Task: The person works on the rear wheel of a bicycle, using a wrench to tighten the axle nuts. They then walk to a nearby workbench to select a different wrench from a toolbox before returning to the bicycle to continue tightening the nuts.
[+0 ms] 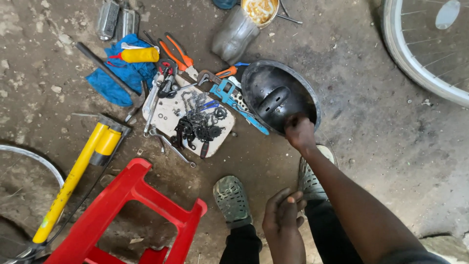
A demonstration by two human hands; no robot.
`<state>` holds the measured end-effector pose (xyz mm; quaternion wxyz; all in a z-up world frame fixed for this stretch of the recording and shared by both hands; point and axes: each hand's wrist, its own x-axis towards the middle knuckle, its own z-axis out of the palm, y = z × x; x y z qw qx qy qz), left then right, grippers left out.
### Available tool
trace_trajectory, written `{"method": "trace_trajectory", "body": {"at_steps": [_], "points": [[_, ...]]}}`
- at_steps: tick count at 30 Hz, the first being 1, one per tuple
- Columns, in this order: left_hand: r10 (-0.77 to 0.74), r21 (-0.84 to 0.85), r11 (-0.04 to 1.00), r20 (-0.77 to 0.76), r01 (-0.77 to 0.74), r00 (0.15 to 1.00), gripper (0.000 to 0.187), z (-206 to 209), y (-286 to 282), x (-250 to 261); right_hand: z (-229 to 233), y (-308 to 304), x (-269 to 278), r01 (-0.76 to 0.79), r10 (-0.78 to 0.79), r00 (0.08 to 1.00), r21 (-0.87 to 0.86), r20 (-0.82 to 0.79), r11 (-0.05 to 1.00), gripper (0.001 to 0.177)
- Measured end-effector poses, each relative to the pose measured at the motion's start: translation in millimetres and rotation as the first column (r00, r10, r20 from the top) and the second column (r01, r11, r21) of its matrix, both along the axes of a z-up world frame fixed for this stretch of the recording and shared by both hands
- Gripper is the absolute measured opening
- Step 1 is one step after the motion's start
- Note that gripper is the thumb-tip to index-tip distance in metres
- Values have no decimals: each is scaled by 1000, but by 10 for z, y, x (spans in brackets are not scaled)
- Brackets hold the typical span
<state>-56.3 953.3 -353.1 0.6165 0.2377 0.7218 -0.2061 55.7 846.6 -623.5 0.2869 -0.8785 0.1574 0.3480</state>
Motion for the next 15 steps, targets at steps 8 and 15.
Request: {"method": "trace_trajectory", "body": {"at_steps": [8,15], "points": [[163,118,979,9,-163,987,31,-68,72,-131,-398,265,-272,-309,281,935,110,216,945,14],[272,193,946,-28,-262,962,24,45,312,-112,-58,715,-561,-518,471,850,219,235,827,15]]}}
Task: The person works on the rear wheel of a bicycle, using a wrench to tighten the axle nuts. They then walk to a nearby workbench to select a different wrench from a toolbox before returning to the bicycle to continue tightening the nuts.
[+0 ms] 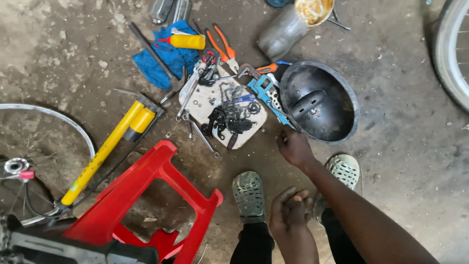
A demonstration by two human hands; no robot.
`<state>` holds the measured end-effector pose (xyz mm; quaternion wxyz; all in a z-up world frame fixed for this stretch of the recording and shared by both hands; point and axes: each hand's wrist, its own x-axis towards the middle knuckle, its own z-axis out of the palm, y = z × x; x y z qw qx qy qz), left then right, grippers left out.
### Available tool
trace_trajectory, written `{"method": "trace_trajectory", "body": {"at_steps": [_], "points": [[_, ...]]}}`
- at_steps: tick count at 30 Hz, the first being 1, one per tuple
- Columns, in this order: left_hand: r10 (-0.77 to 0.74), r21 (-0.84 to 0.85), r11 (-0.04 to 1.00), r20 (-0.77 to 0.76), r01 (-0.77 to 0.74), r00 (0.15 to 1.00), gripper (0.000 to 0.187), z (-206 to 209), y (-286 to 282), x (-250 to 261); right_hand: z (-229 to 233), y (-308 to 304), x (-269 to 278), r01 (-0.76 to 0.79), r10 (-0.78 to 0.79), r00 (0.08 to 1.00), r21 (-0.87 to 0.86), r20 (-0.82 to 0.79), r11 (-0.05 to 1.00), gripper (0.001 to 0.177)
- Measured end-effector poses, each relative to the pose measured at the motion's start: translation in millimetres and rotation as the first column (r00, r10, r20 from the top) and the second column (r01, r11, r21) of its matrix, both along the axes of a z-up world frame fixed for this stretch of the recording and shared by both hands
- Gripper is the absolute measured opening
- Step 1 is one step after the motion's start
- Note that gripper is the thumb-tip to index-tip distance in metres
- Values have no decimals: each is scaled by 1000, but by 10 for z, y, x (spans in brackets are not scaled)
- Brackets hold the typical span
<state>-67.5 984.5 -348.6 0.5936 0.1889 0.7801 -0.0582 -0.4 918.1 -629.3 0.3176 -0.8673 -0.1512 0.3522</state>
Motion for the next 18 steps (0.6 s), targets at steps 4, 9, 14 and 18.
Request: {"method": "trace_trajectory", "body": {"at_steps": [4,9,14,18], "points": [[142,90,985,81,-149,987,26,-83,-7,-80,167,333,-50,-4,2,1000,-85,-20,996,15],[23,35,999,-50,-22,998,24,27,225,-54,311,771,-29,21,-16,999,-107,43,994,11],[72,27,997,-57,-71,996,27,-65,265,-120,258,1068,-6,-127,122,992,-218,-35,968,62],[116,51,992,-25,-115,993,26,-65,297,-117,311,1191,-63,-209,166,974,-319,-156,925,66]]}}
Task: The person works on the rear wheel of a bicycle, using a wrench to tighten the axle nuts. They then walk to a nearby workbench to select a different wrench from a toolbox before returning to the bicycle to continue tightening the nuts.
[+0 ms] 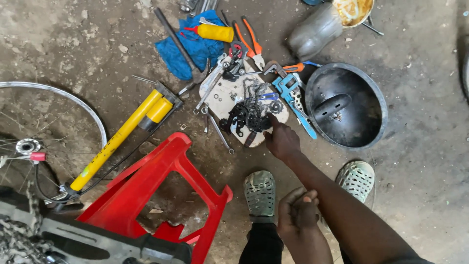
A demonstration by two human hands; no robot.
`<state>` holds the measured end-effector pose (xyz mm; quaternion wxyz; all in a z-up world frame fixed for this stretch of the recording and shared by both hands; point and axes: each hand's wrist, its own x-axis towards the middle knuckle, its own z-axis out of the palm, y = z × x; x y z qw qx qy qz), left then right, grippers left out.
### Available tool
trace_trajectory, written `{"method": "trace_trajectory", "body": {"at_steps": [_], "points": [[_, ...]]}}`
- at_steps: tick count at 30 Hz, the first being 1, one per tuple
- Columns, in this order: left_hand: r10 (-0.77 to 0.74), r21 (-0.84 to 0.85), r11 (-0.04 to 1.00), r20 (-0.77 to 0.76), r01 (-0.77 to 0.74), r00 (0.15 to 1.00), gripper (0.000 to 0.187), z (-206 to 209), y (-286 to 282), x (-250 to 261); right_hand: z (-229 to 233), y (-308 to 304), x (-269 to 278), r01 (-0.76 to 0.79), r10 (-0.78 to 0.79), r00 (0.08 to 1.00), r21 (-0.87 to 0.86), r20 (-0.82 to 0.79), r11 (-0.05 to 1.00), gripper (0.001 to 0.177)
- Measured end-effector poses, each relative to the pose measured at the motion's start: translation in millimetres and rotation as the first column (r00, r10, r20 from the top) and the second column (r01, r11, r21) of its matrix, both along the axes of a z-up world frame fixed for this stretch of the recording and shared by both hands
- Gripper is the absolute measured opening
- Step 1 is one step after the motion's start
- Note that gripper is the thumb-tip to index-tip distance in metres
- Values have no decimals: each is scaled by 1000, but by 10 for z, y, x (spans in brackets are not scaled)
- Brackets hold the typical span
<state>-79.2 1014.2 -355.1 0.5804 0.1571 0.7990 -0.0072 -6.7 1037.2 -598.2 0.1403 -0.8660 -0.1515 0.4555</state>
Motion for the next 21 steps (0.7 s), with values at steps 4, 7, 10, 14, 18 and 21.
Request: {"method": "trace_trajectory", "body": {"at_steps": [4,7,10,14,18,21], "points": [[71,63,995,7,-72,997,22,-41,38,-23,-58,13,-47,-36,37,999,-44,21,998,70],[23,93,995,-3,-23,1000,24,-105,59,-96,10,99,-5,-47,49,998,-80,25,996,67],[42,107,993,-26,-39,999,26,-86,133,-122,-19,144,-16,-43,49,989,-48,137,998,43],[18,192,981,-98,1,995,27,-180,173,-233,86,428,7,-68,-13,920,191,391,979,18],[73,272,962,-113,-40,991,28,-304,230,-398,-73,888,-26,-318,57,806,349,589,882,9],[176,513,847,-27,-138,984,32,-535,231,-595,-421,1313,-42,-437,205,676,161,708,885,22]]}}
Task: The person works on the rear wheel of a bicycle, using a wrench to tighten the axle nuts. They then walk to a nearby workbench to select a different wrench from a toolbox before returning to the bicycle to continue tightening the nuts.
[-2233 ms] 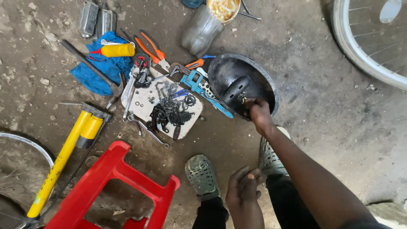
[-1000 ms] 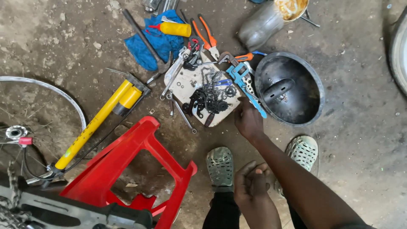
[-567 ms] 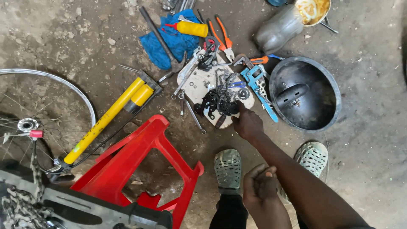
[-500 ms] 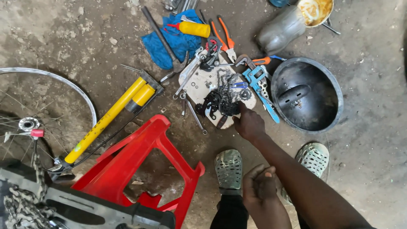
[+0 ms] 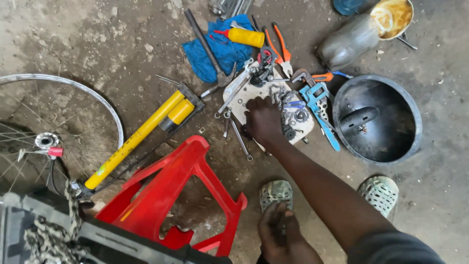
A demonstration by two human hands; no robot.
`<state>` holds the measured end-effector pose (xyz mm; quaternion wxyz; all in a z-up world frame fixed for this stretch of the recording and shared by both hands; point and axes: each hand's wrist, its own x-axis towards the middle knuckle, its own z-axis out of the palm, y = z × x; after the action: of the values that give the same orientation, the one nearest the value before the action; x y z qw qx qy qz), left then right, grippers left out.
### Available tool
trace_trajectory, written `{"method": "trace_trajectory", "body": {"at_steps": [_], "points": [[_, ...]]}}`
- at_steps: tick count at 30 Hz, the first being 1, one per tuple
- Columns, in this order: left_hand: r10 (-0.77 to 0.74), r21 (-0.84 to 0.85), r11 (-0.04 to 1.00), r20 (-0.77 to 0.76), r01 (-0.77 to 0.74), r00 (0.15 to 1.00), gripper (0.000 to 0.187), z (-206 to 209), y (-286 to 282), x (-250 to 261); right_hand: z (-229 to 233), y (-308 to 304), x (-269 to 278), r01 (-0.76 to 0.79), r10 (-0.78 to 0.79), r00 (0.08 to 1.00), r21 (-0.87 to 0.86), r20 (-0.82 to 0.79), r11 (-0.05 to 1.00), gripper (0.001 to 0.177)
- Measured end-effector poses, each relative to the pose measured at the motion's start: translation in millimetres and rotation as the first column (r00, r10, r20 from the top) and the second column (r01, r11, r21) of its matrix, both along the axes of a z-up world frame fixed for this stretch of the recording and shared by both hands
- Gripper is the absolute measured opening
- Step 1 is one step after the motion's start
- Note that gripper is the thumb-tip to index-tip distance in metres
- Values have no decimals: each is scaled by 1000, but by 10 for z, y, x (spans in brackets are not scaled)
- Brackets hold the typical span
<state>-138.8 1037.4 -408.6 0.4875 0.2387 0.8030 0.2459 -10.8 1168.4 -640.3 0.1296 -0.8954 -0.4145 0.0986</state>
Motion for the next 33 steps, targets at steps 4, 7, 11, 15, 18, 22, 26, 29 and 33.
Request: {"method": "trace_trajectory", "body": {"at_steps": [4,7,11,15,18,22,26,29,33], "points": [[-3,12,1000,-135,5,991,35,-61,151,-101,-389,362,-19,21,-24,996,-36,-91,999,25],[-17,-42,999,-172,10,985,33,1,285,-99,-446,482,-60,82,-84,993,-27,-87,996,26],[-24,-61,998,-183,13,983,33,7,266,-112,-531,414,-60,189,-178,968,50,-178,981,23],[-33,-26,999,-148,29,988,33,-16,170,-51,-622,244,107,352,-255,881,192,-398,916,19],[-45,-8,999,-138,44,989,33,26,62,-60,-184,-88,116,487,-279,773,252,-569,837,17],[-56,18,998,-84,58,995,33,-16,-105,91,363,-587,172,645,-253,622,302,-741,702,15],[-38,-60,998,-88,32,995,29,169,-105,224,1341,-1017,-7,731,-332,260,-40,-907,681,22],[-63,-148,988,-81,51,995,32,341,42,312,1668,-1303,-82,665,-87,78,-14,-993,746,10],[-69,-87,994,-8,68,998,36,493,202,383,2093,-1200,-8,548,136,23,127,-990,827,6]]}}
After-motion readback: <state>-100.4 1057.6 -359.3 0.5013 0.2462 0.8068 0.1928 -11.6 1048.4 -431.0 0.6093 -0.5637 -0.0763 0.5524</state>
